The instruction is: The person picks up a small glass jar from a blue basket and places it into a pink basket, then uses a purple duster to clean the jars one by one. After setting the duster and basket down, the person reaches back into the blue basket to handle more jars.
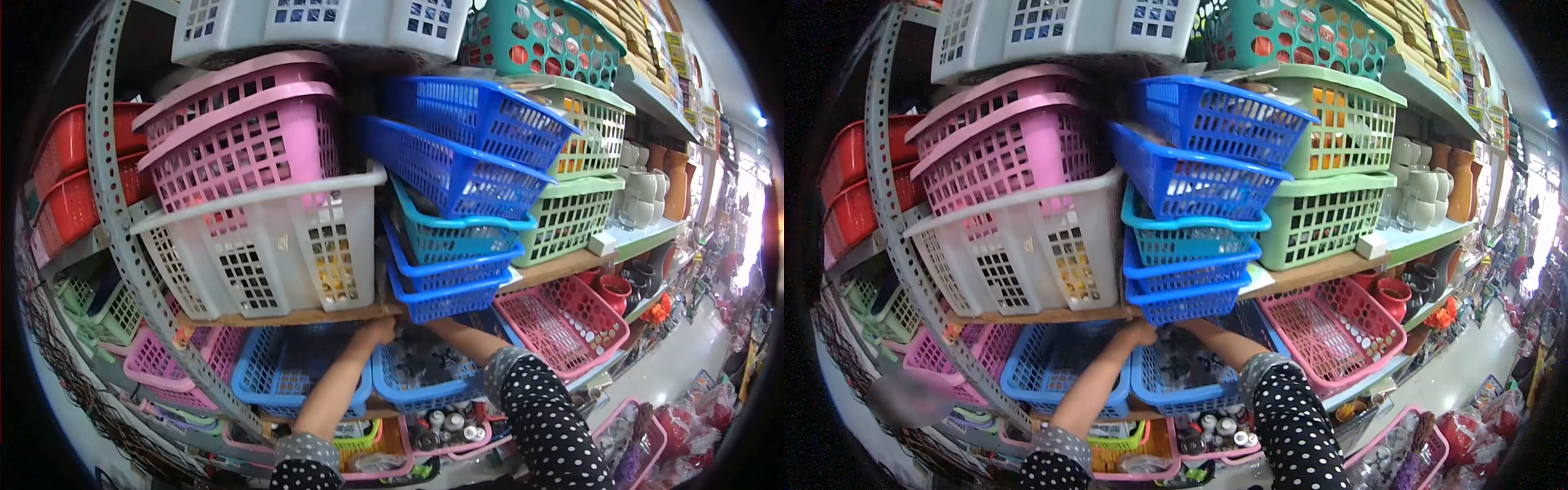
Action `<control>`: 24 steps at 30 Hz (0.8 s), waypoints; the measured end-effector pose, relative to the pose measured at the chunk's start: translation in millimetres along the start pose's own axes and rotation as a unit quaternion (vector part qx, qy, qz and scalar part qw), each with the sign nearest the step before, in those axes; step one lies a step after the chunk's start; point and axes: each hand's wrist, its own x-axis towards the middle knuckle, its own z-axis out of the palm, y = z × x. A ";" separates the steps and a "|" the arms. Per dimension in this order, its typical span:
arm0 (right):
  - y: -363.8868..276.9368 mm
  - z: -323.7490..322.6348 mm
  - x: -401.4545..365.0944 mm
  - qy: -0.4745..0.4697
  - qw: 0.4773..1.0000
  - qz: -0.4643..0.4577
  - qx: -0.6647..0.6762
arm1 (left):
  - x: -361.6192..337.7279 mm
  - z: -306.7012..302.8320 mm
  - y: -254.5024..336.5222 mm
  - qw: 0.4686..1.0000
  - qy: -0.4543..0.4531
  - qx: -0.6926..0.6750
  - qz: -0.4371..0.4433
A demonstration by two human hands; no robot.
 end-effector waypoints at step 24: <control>-164.6 -142.3 -244.1 -0.079 0.946 -0.050 -0.311 | -143.1 -51.8 178.8 0.955 0.208 -0.001 0.209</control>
